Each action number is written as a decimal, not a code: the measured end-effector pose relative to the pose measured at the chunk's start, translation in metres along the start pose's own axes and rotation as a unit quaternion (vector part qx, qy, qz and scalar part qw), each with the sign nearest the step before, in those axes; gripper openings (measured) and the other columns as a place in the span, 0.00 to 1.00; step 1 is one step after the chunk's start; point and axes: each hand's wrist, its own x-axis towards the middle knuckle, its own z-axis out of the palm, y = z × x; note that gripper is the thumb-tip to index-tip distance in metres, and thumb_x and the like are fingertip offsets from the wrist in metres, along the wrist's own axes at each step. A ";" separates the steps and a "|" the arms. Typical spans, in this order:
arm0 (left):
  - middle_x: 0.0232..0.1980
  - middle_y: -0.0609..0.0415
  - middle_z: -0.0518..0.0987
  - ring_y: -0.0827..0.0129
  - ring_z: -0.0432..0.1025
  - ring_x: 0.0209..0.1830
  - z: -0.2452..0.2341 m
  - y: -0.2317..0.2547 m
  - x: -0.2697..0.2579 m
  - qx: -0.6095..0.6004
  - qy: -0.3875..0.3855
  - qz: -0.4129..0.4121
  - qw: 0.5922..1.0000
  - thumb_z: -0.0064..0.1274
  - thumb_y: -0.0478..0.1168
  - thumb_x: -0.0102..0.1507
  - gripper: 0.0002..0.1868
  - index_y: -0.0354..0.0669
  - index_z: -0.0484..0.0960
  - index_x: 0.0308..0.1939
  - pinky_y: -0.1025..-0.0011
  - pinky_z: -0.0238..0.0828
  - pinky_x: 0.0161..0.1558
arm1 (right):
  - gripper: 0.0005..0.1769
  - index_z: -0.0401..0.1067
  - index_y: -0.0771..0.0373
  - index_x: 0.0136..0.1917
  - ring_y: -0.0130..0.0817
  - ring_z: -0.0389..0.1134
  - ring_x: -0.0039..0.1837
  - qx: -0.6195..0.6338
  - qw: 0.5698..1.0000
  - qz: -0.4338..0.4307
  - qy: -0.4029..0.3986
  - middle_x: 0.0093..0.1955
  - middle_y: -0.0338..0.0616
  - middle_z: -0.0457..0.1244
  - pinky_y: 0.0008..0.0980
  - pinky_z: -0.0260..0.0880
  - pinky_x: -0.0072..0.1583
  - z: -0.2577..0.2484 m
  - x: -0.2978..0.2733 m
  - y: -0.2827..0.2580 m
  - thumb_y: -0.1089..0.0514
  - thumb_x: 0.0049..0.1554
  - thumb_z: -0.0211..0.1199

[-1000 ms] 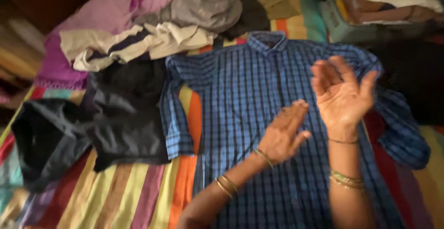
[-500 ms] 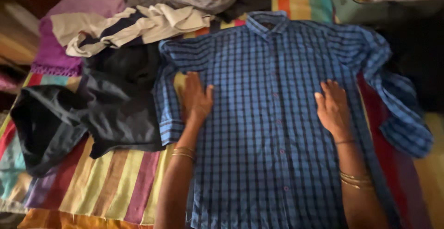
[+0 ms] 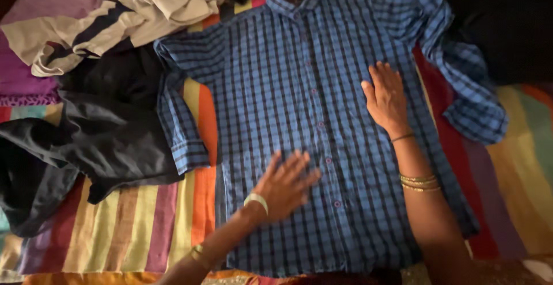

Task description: The person smooths out a blue checkered shirt on a colorful striped surface and then proceeds to fold the sleeves and sides by hand.

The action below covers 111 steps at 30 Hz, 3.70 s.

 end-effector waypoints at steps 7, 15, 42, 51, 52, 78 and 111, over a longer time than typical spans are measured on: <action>0.84 0.46 0.44 0.53 0.37 0.83 0.036 0.082 -0.078 -0.084 -0.063 0.080 0.991 0.41 0.61 0.67 0.37 0.62 0.53 0.79 0.36 0.24 0.75 | 0.26 0.65 0.70 0.74 0.61 0.56 0.79 0.008 1.000 -0.002 0.001 0.76 0.64 0.59 0.59 0.51 0.77 -0.001 0.000 0.000 0.50 0.72 0.54; 0.84 0.51 0.60 0.59 0.52 0.86 0.061 0.070 -0.112 -0.138 0.160 0.069 0.975 0.45 0.59 0.71 0.31 0.61 0.62 0.78 0.46 0.38 0.83 | 0.27 0.65 0.71 0.74 0.61 0.55 0.80 0.005 1.000 -0.006 -0.006 0.77 0.65 0.58 0.58 0.51 0.78 -0.005 0.001 -0.004 0.49 0.72 0.55; 0.80 0.36 0.56 0.42 0.46 0.82 0.005 -0.013 -0.081 -0.036 0.252 -0.211 0.944 0.49 0.49 0.67 0.37 0.31 0.58 0.74 0.44 0.39 0.78 | 0.25 0.66 0.71 0.69 0.59 0.59 0.76 -0.052 0.998 0.037 0.004 0.72 0.63 0.61 0.67 0.52 0.73 -0.022 0.005 -0.050 0.52 0.66 0.60; 0.80 0.33 0.56 0.44 0.49 0.82 -0.008 -0.053 0.141 -0.053 0.319 -0.154 0.934 0.47 0.52 0.69 0.35 0.36 0.62 0.76 0.42 0.42 0.77 | 0.32 0.63 0.74 0.74 0.54 0.56 0.79 -0.079 0.997 0.006 0.025 0.77 0.61 0.58 0.59 0.50 0.76 0.016 -0.008 -0.107 0.48 0.66 0.56; 0.80 0.34 0.56 0.44 0.49 0.81 -0.003 -0.054 0.156 -0.036 0.342 -0.160 0.925 0.46 0.53 0.70 0.34 0.39 0.64 0.76 0.41 0.41 0.76 | 0.32 0.63 0.73 0.74 0.53 0.56 0.80 -0.095 0.995 -0.007 0.020 0.77 0.60 0.58 0.58 0.50 0.76 0.013 -0.010 -0.102 0.48 0.66 0.55; 0.79 0.38 0.60 0.49 0.51 0.81 0.012 -0.053 0.166 -0.066 0.308 -0.192 0.929 0.46 0.50 0.68 0.36 0.29 0.62 0.74 0.43 0.40 0.77 | 0.27 0.61 0.64 0.75 0.47 0.54 0.81 -0.003 0.991 -0.100 -0.088 0.80 0.51 0.56 0.54 0.53 0.77 0.000 0.042 -0.046 0.48 0.69 0.50; 0.79 0.35 0.58 0.50 0.49 0.82 -0.003 -0.054 0.168 -0.093 0.266 -0.201 0.938 0.45 0.49 0.68 0.37 0.25 0.60 0.74 0.42 0.35 0.77 | 0.36 0.58 0.58 0.80 0.48 0.47 0.83 -0.097 0.993 0.021 -0.063 0.83 0.52 0.50 0.66 0.43 0.76 0.118 0.178 -0.002 0.36 0.68 0.47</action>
